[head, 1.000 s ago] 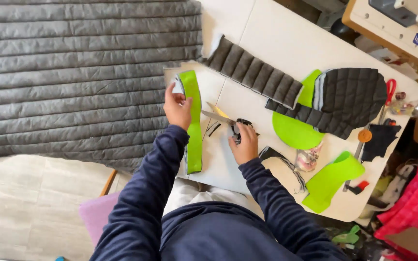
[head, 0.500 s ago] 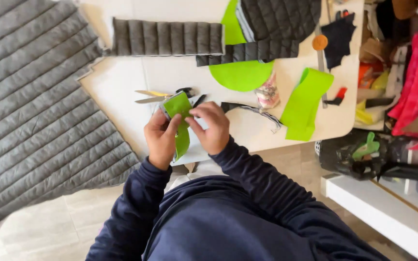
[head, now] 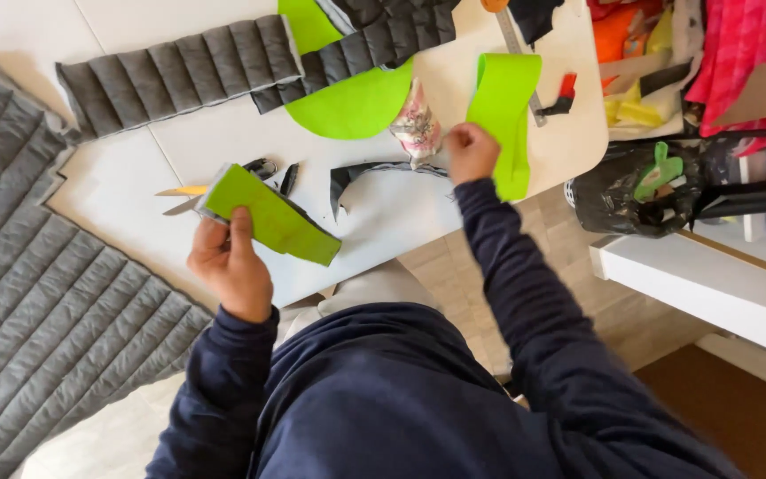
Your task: Cutting quilted fabric and green foam strips using scissors on a workshop table and aligning the pieces.
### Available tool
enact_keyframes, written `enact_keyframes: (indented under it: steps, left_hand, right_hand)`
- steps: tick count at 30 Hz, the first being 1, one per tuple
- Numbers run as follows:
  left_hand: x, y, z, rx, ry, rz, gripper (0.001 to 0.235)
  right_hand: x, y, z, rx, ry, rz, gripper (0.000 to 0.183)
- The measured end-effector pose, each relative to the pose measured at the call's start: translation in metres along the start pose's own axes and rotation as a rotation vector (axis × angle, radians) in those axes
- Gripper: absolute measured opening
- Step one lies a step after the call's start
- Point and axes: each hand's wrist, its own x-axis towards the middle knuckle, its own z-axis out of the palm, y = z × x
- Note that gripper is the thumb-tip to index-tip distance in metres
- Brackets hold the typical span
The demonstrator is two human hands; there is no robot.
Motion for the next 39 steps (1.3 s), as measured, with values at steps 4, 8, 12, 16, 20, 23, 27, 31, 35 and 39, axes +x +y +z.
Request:
enact_keyframes:
  steps: [4, 8, 12, 16, 20, 23, 27, 31, 35, 39]
  left_hand:
    - [0.01, 0.031, -0.027, 0.071, 0.001, 0.082, 0.034]
    - [0.007, 0.082, -0.021, 0.263, -0.005, 0.114, 0.053]
    - [0.002, 0.087, -0.03, 0.262, 0.064, 0.113, 0.054]
    - [-0.005, 0.058, -0.054, 0.07, 0.193, 0.083, 0.037]
    - [-0.013, 0.074, -0.056, -0.076, 0.257, -0.082, 0.037]
    - [0.002, 0.086, -0.052, -0.297, 0.328, -0.29, 0.035]
    - [0.051, 0.081, -0.07, -0.511, 0.295, -0.459, 0.024]
    - [0.033, 0.052, -0.075, -0.396, 0.081, -0.334, 0.033]
    - [-0.037, 0.012, -0.069, -0.068, -0.346, -0.563, 0.048]
    - [-0.043, -0.039, -0.07, 0.052, -0.208, -0.588, 0.023]
  right_hand:
    - [0.074, 0.051, 0.01, -0.101, -0.349, -0.08, 0.006]
    - [0.112, 0.042, 0.031, -0.359, -0.649, -0.345, 0.011]
    - [0.133, 0.061, 0.08, -0.466, -0.85, -0.387, 0.017]
    - [0.13, 0.044, 0.106, -0.604, -0.917, -0.171, 0.012]
    - [0.091, -0.047, 0.036, -0.587, -0.864, -0.195, 0.02]
    - [0.023, -0.208, 0.011, -0.034, -1.136, -0.289, 0.057]
    - [-0.091, -0.268, 0.034, 0.703, -1.541, -0.147, 0.064]
    - [-0.111, -0.282, 0.062, 0.791, -1.321, 0.13, 0.026]
    - [-0.112, -0.302, 0.067, 0.753, -1.117, 0.213, 0.043]
    - [-0.113, -0.312, 0.014, 0.378, -0.521, -0.699, 0.011]
